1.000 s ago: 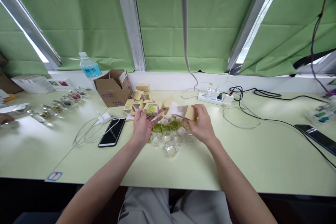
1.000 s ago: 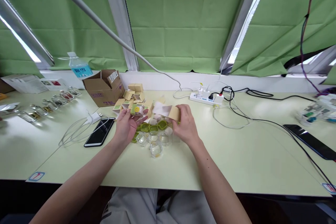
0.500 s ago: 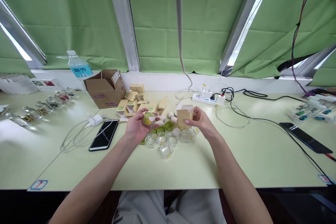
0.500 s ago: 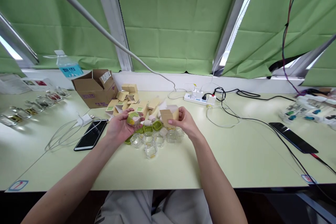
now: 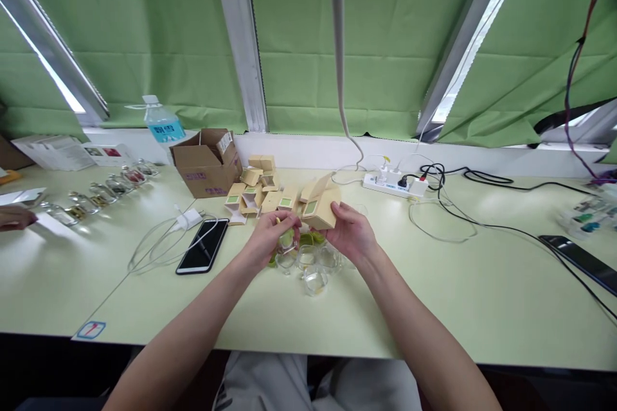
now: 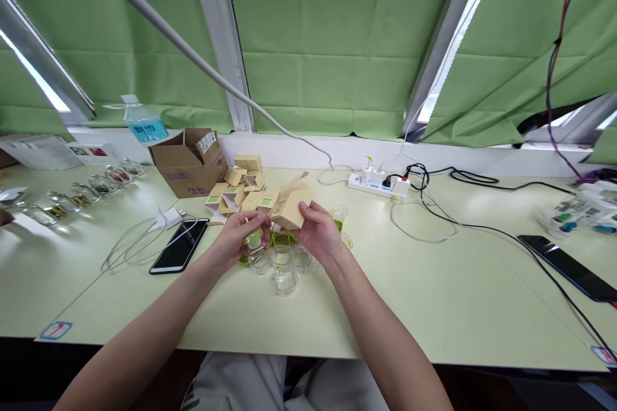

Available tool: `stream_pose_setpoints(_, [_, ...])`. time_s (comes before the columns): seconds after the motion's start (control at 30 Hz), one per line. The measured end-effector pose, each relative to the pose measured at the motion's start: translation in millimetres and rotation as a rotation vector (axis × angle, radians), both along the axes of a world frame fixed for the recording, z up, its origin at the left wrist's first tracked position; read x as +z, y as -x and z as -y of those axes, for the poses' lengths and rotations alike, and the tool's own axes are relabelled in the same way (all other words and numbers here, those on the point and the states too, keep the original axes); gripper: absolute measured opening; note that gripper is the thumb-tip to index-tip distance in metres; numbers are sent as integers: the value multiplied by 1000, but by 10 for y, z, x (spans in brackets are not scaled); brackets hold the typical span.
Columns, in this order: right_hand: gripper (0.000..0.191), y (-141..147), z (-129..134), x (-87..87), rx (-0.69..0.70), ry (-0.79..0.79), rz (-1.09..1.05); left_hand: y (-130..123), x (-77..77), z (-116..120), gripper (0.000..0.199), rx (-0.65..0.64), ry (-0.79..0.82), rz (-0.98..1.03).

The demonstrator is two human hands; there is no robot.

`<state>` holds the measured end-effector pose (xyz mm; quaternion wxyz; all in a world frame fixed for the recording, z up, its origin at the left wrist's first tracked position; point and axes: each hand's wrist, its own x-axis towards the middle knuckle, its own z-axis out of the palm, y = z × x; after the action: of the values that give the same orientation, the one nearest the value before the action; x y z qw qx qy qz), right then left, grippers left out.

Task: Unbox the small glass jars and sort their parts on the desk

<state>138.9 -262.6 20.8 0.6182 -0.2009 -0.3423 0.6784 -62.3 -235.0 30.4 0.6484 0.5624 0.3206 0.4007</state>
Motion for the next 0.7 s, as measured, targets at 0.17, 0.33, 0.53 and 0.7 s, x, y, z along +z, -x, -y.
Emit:
stream_pose_setpoints(0.17, [38,79,-16,10,-43,-74,-63,-19,5,40,49,-143,62,-8])
stream_pose_setpoints(0.33, [44,149,-12,-35,-11,-137,-12,-13,-22,35,50,-246,155,29])
stream_pose_setpoints(0.53, [43,98,-26,-105,2,-157,35,2,-14,54,49,-282,197,72])
stream_pose_setpoints(0.7, [45,44,-15,-129,-47,-138,47,-3,-16,57,45,-281,171,60])
